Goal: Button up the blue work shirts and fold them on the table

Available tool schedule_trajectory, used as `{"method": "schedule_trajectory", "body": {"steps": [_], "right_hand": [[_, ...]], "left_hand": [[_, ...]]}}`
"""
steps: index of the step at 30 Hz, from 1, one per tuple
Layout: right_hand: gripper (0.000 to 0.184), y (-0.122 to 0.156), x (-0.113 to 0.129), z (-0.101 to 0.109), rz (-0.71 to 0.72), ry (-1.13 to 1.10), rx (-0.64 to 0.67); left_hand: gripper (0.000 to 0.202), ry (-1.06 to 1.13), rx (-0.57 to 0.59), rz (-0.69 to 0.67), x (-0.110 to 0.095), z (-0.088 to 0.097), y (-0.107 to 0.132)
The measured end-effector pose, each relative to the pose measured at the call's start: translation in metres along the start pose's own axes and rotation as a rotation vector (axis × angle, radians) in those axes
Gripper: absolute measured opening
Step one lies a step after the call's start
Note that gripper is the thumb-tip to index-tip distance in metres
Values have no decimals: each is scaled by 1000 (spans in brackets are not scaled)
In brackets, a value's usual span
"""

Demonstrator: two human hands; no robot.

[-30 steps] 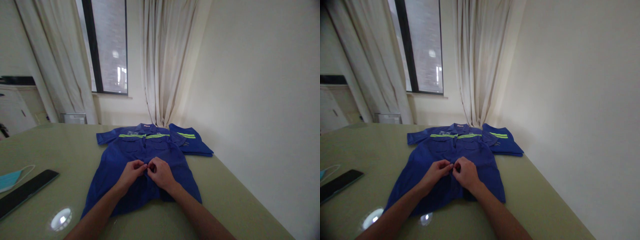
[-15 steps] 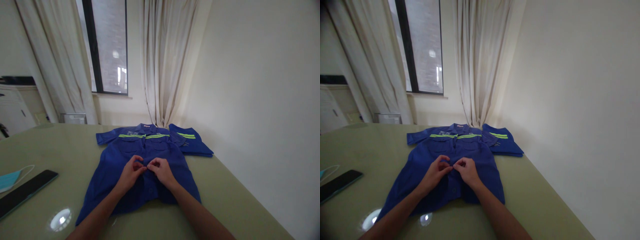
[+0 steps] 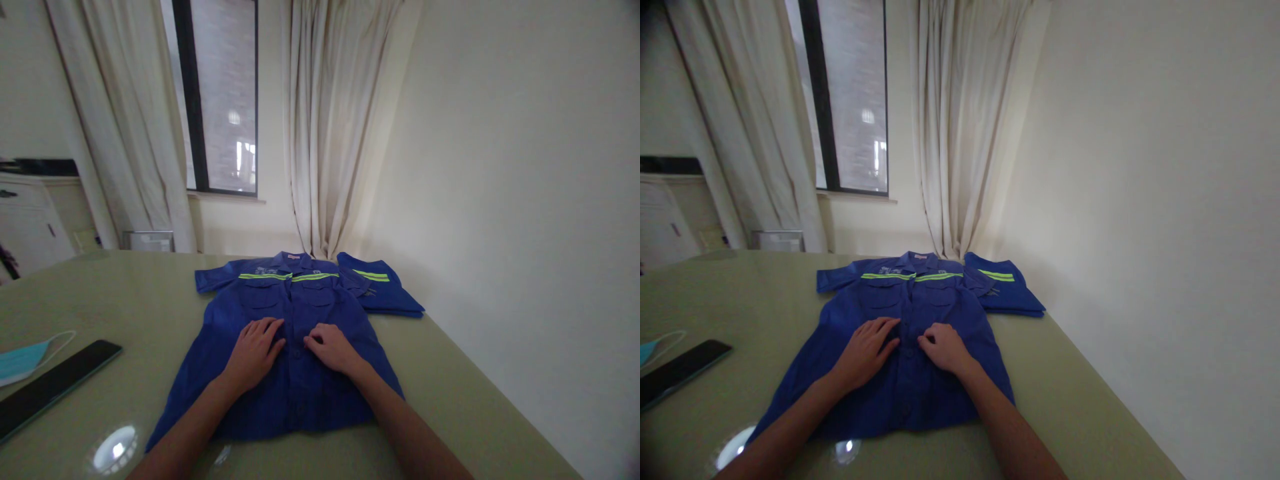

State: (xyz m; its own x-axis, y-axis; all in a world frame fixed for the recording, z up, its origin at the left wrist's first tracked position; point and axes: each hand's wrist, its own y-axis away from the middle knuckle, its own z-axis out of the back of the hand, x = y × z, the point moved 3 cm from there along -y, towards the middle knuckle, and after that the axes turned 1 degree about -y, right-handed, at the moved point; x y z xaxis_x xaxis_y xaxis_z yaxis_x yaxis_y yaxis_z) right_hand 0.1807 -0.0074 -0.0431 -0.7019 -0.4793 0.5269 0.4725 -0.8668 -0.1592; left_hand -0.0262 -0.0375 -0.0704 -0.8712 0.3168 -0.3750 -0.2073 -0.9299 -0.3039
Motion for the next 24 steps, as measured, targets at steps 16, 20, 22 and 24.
{"method": "schedule_trajectory", "body": {"steps": [16, 20, 22, 24], "right_hand": [[13, -61, -21, -30, -260, -216, -67], [19, -62, -27, -30, -283, -318, -119], [20, -61, -28, -32, -300, -460, -124], [25, -60, -27, -34, -287, -682, -106]], "left_hand": [[29, -287, 104, 173, -20, 18, -32], [14, -138, 107, 89, -11, 1, -45], [12, -92, 111, 74, -6, -3, -45], [11, -15, 77, 57, -2, -4, -45]]}}
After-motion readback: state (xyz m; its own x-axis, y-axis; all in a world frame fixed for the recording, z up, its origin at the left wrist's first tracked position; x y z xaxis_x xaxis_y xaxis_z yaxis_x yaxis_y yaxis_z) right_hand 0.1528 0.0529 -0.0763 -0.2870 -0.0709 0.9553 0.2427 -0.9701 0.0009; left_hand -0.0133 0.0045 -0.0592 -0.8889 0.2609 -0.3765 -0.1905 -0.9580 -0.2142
